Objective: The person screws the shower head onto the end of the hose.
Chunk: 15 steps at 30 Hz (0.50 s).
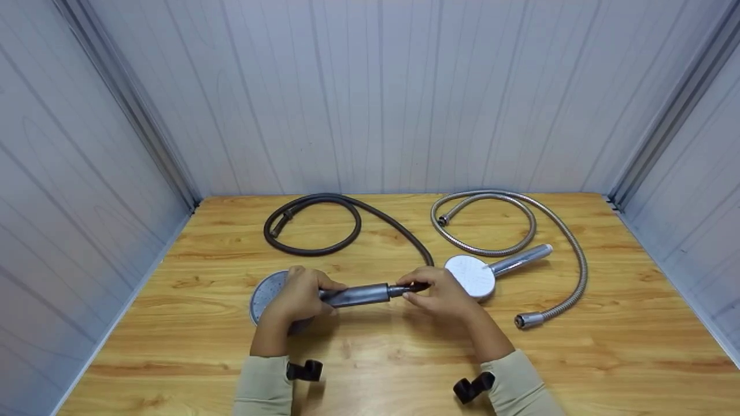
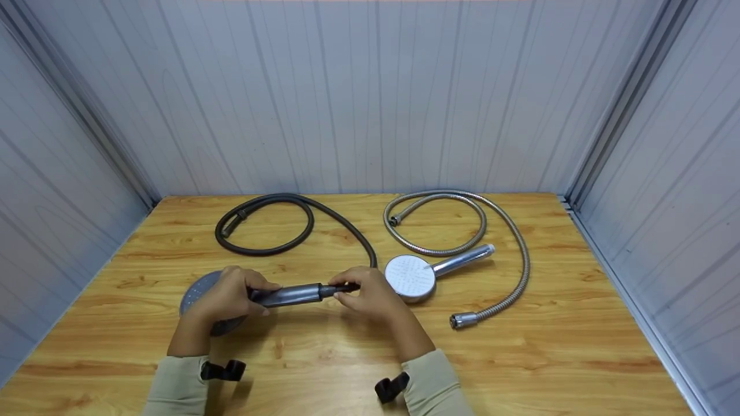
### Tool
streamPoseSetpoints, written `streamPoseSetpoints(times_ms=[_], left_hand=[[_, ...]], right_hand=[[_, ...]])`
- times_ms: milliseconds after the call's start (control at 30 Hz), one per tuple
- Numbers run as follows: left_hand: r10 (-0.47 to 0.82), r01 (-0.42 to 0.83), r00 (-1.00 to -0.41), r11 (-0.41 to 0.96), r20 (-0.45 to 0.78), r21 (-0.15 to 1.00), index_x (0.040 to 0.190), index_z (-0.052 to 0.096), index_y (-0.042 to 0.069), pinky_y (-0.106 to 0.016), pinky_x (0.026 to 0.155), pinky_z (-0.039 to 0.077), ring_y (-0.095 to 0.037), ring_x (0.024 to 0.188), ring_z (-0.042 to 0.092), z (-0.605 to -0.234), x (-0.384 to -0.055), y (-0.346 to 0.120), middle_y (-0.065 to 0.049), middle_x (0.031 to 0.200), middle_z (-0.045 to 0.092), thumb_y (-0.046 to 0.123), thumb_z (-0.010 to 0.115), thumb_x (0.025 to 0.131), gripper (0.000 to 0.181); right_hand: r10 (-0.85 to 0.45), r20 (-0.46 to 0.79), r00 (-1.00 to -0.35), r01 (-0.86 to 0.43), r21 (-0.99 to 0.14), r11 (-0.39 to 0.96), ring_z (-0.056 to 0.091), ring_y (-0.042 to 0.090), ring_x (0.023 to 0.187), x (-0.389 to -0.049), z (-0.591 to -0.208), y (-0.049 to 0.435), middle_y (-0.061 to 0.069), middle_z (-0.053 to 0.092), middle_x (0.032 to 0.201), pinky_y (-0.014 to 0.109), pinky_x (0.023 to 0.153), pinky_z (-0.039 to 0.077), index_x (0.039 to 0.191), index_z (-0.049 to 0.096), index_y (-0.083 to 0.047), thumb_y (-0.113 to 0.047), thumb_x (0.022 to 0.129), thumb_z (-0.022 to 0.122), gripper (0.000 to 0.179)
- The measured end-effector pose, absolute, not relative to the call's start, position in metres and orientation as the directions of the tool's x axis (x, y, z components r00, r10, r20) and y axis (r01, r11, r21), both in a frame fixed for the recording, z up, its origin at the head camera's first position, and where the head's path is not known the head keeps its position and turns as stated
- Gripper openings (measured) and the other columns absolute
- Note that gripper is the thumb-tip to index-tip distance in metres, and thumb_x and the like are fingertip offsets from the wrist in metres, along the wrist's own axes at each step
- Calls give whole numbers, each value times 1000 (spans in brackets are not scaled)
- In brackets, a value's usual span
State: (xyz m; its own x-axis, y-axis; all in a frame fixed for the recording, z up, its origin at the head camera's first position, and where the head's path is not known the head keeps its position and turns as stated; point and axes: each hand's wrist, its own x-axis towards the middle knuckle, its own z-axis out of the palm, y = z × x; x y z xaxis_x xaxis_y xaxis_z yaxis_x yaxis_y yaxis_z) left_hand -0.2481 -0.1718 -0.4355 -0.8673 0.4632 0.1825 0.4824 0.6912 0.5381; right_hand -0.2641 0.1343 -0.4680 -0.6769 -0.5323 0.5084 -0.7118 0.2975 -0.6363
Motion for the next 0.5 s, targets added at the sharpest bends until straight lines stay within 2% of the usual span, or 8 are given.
streamPoseSetpoints(times_ms=[500], left_hand=[[458,472,-871,687,175,552,103,78,14,-44,90,24,-16,82,63,-436,-248,-172,3,92,75,5,90,63,43]], right_hand=[[-542,486,-685,-703,-638,316,65,15,86,-264,-469,135,3,73,99,30,73,53,105,75,-6,-12,89,71,18]])
